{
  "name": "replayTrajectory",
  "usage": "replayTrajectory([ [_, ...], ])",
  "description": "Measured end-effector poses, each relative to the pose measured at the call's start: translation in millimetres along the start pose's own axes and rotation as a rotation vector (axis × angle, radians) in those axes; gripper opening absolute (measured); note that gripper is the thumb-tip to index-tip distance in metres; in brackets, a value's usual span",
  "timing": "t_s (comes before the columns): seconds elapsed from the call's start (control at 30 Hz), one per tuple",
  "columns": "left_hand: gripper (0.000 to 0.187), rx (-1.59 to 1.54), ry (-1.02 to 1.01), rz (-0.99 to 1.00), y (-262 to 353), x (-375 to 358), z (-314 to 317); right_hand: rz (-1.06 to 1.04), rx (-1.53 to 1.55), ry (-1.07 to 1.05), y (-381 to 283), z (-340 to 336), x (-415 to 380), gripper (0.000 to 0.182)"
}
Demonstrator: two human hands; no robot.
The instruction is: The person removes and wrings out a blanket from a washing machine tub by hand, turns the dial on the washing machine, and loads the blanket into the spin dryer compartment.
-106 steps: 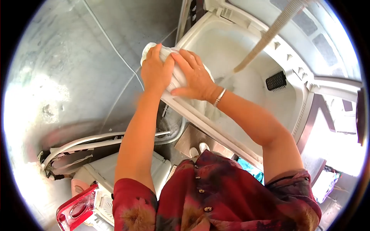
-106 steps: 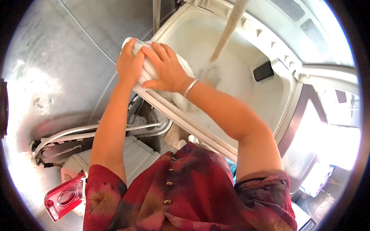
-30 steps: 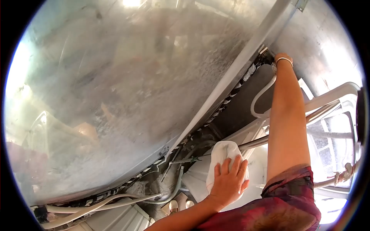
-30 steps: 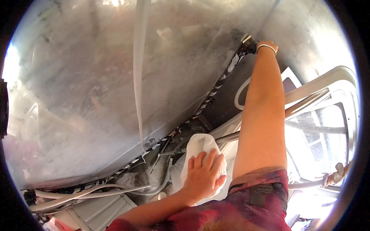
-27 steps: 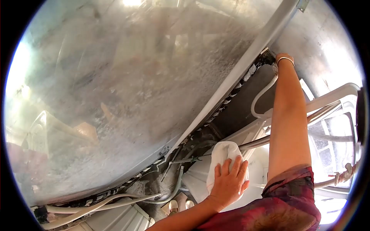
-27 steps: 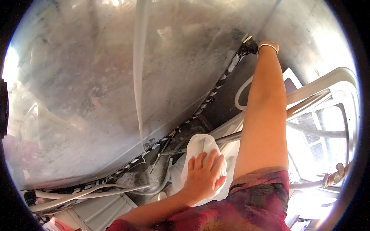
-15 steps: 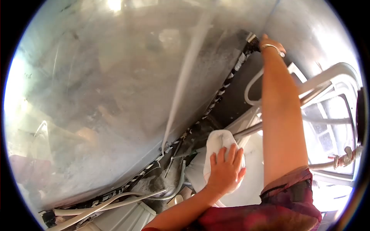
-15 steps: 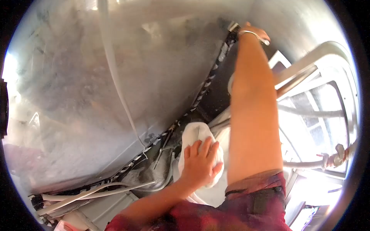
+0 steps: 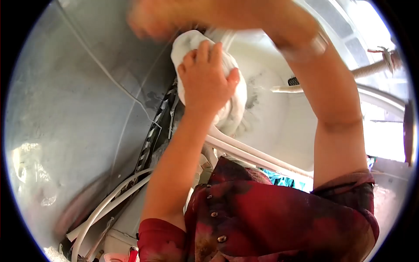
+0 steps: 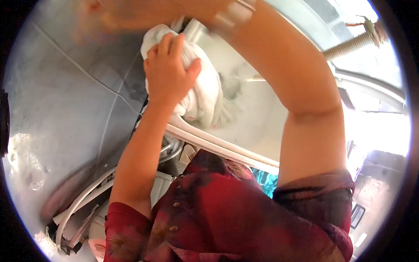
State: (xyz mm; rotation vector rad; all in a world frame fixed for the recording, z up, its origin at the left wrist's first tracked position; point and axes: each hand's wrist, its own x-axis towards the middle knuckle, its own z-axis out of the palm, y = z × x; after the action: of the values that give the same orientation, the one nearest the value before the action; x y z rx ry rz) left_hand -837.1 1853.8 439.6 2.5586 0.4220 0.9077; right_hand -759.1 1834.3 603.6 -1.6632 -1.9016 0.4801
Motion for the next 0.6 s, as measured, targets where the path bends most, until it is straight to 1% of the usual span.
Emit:
replayTrajectory([
  [0.03, 0.046, 0.032, -0.031, 0.114, -8, 1, 2, -0.028, 0.064, -0.054, 2, 13, -33, 0.024],
  [0.07, 0.047, -0.179, 0.027, 0.029, -8, -3, 8, 0.28, 0.22, -0.351, -2, 5, -62, 0.022],
  [0.1, 0.048, -0.077, -0.006, 0.018, -3, -3, 3, 0.466, 0.518, -0.494, 21, 12, -94, 0.026],
  [0.13, 0.048, 0.027, -0.035, 0.006, 2, -1, -1, 0.695, 0.733, -0.459, 43, 30, -134, 0.027],
  [0.17, 0.048, -0.007, -0.001, 0.023, -1, -2, 5, 0.878, 0.709, -0.509, 69, 50, -164, 0.027],
  [0.2, 0.048, -0.005, -0.007, 0.032, -1, -2, 6, 1.06, 0.682, -0.494, 96, 76, -197, 0.027],
  [0.27, 0.05, 0.002, -0.027, 0.03, 1, -2, 8, 1.202, 0.444, -0.423, 148, 137, -254, 0.034],
  [0.3, 0.05, 0.025, -0.057, 0.017, 3, -3, 5, 1.263, 0.508, -0.263, 173, 169, -274, 0.032],
  [0.37, 0.05, 0.023, -0.065, 0.019, 7, -3, 4, 1.331, 0.595, -0.082, 206, 212, -287, 0.028],
  [0.4, 0.05, 0.015, -0.067, 0.02, 8, -3, 4, 1.009, 0.151, -0.024, 265, 266, -314, 0.028],
  [0.43, 0.05, 0.026, -0.071, 0.024, 8, -4, 4, 0.66, -0.27, 0.037, 316, 305, -334, 0.027],
  [0.47, 0.05, 0.043, -0.069, 0.017, 1, -1, 8, 0.644, -0.262, 0.037, 337, 310, -314, 0.027],
  [0.53, 0.051, 0.037, -0.064, 0.023, -1, -2, 6, 0.999, 0.028, 0.293, 353, 324, -278, 0.034],
  [0.57, 0.051, 0.045, -0.067, 0.018, -2, -3, 7, 0.995, 0.035, 0.288, 361, 330, -269, 0.034],
  [0.6, 0.051, 0.035, -0.062, 0.026, -3, -2, 7, 0.931, 0.252, 0.319, 370, 335, -258, 0.034],
])
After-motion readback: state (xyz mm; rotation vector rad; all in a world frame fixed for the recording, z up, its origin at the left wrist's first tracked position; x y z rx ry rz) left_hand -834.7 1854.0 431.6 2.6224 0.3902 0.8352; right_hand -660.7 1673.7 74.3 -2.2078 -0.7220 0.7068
